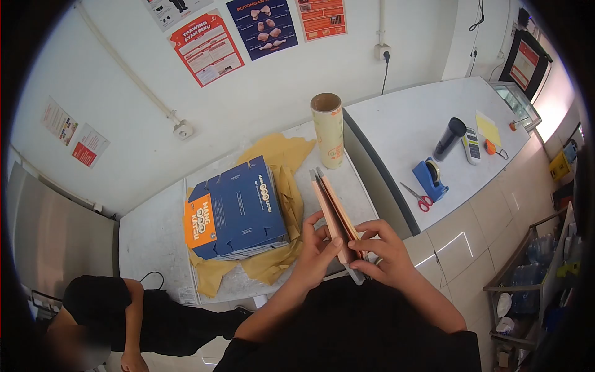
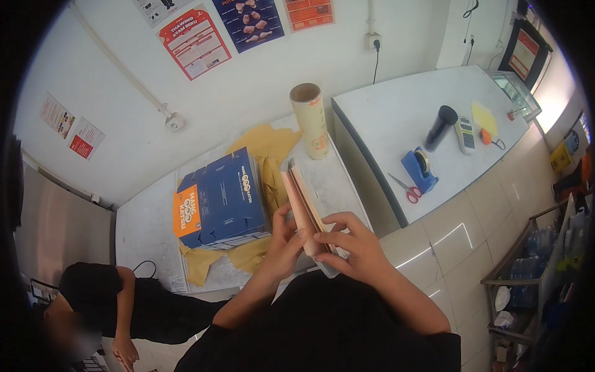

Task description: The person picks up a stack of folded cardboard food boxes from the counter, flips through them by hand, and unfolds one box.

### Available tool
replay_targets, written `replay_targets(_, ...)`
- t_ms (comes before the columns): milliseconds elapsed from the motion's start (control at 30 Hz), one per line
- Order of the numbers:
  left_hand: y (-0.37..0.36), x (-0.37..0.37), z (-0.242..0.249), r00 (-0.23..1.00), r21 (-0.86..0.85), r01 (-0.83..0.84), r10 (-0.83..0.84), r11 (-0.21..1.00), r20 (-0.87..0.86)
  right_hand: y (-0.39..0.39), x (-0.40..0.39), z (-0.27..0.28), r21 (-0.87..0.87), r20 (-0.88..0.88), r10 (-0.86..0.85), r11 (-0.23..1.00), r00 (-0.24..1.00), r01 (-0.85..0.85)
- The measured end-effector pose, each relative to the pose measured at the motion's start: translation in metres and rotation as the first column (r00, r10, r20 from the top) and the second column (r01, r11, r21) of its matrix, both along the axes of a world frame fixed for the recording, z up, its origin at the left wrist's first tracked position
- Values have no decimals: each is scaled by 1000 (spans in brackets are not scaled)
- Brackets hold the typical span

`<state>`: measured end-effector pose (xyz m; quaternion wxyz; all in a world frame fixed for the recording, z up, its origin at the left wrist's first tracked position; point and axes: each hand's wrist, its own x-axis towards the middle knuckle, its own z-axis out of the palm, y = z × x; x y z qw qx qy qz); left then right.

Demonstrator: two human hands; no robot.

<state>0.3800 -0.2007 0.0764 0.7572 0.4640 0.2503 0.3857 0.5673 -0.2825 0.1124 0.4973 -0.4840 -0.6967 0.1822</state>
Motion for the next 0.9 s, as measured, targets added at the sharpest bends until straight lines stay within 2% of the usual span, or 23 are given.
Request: replay_targets(900, 2, -1, 4, 994, 39, 3, 1, 999, -110, -1, -4, -2, 2, -10, -33, 999, 999, 33)
